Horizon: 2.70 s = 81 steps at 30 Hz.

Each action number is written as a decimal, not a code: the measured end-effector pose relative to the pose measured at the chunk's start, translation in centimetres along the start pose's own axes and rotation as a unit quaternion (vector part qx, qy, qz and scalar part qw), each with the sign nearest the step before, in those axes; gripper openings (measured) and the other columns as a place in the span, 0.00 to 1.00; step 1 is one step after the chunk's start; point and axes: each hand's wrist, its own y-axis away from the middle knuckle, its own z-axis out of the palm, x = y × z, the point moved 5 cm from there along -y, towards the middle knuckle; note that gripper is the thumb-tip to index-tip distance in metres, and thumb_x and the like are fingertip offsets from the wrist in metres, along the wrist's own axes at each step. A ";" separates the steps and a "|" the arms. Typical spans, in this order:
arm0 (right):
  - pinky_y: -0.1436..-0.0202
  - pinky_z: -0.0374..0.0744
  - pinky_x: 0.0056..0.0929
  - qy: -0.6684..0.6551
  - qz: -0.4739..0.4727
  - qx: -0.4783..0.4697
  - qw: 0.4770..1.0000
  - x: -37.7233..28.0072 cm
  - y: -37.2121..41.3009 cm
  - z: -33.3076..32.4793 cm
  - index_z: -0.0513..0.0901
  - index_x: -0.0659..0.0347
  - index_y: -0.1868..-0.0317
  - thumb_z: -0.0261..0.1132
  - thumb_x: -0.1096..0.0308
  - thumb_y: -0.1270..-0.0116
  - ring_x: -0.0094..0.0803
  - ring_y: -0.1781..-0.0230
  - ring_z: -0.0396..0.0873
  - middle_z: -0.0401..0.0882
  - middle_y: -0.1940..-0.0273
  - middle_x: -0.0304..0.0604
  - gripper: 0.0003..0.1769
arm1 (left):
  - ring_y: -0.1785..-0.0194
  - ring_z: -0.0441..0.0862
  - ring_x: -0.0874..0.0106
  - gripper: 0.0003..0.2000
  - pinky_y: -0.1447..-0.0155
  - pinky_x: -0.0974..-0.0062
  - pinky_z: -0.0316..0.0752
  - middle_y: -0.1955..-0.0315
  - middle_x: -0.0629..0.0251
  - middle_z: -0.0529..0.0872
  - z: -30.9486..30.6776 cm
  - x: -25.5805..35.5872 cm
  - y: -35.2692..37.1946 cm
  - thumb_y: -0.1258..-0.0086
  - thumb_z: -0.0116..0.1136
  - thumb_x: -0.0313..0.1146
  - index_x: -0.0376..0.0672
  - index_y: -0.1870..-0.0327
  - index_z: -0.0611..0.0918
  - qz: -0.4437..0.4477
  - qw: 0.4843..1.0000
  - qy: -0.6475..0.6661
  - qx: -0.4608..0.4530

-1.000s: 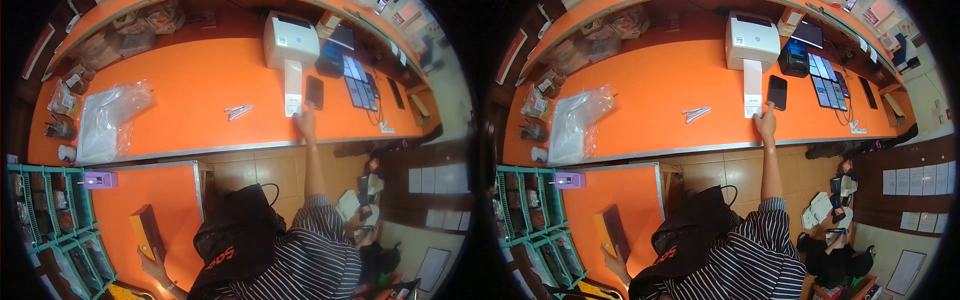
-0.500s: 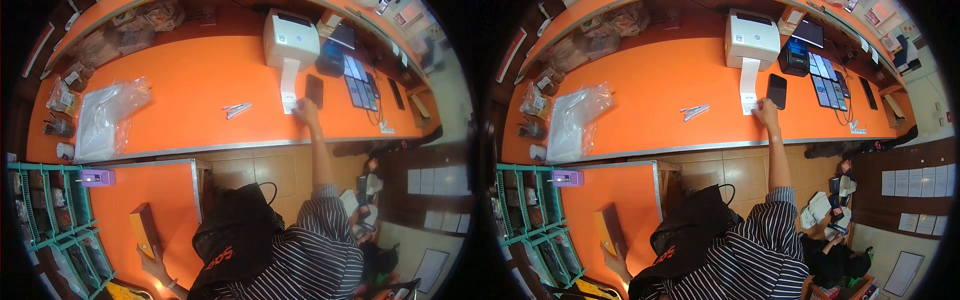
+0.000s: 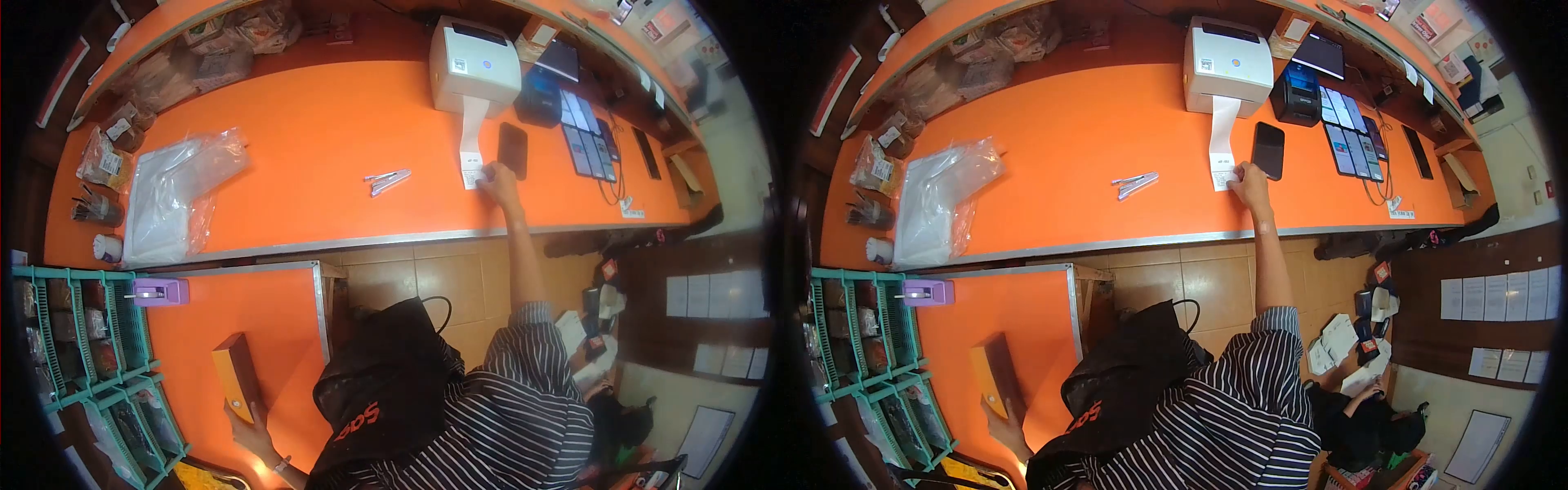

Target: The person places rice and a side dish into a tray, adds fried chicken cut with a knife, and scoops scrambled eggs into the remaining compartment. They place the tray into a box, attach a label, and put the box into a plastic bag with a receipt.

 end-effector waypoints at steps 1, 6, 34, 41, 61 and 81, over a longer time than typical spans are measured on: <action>0.66 0.75 0.32 -0.005 -0.011 -0.005 1.000 0.0 -0.1 0.0 0.78 0.68 0.69 0.69 0.73 0.60 0.39 0.72 0.77 0.77 0.73 0.50 0.15 | 0.65 0.80 0.51 0.24 0.67 0.59 0.73 0.64 0.50 0.81 0.0 -0.1 0.0 0.40 0.54 0.46 0.50 0.44 0.68 0.002 1.000 -0.007 -0.001; 0.66 0.75 0.34 0.020 -0.006 -0.030 0.999 0.0 -0.1 0.4 0.76 0.67 0.72 0.68 0.75 0.60 0.41 0.71 0.77 0.77 0.73 0.50 0.13 | 0.64 0.80 0.51 0.24 0.66 0.59 0.73 0.63 0.50 0.81 -0.6 0.9 0.2 0.40 0.55 0.45 0.50 0.44 0.68 0.022 0.999 0.017 0.026; 0.83 0.71 0.21 -0.414 0.195 -0.090 0.884 2.2 2.7 2.5 0.71 0.65 0.63 0.60 0.81 0.46 0.24 0.82 0.73 0.74 0.79 0.42 0.10 | 0.34 0.53 0.51 0.34 0.37 0.49 0.52 0.35 0.59 0.57 11.5 7.8 2.0 0.45 0.55 0.37 0.49 0.34 0.58 0.102 0.990 -0.093 -0.018; 0.81 0.78 0.24 -0.446 0.230 -0.129 0.855 1.2 1.7 2.1 0.71 0.61 0.67 0.57 0.68 0.37 0.26 0.83 0.76 0.74 0.81 0.41 0.06 | 0.40 0.61 0.55 0.25 0.38 0.53 0.50 0.45 0.55 0.68 7.8 28.3 -0.7 0.47 0.58 0.35 0.40 0.46 0.69 0.333 0.897 0.290 -0.005; 0.73 0.82 0.23 -0.464 0.172 -0.377 0.783 2.7 -1.1 0.5 0.76 0.62 0.64 0.60 0.64 0.37 0.19 0.75 0.74 0.74 0.73 0.35 0.10 | 0.57 0.79 0.71 0.25 0.57 0.77 0.75 0.61 0.53 0.80 18.5 55.1 -0.3 0.43 0.57 0.20 0.40 0.44 0.62 0.160 0.744 0.563 -0.320; 0.72 0.82 0.23 -0.457 0.121 -0.432 0.768 1.1 -2.4 -1.3 0.77 0.65 0.66 0.57 0.67 0.36 0.20 0.75 0.74 0.74 0.74 0.36 0.09 | 0.44 0.70 0.63 0.22 0.45 0.67 0.67 0.49 0.55 0.73 14.8 55.6 0.5 0.48 0.63 0.27 0.46 0.50 0.72 0.185 0.827 0.506 -0.160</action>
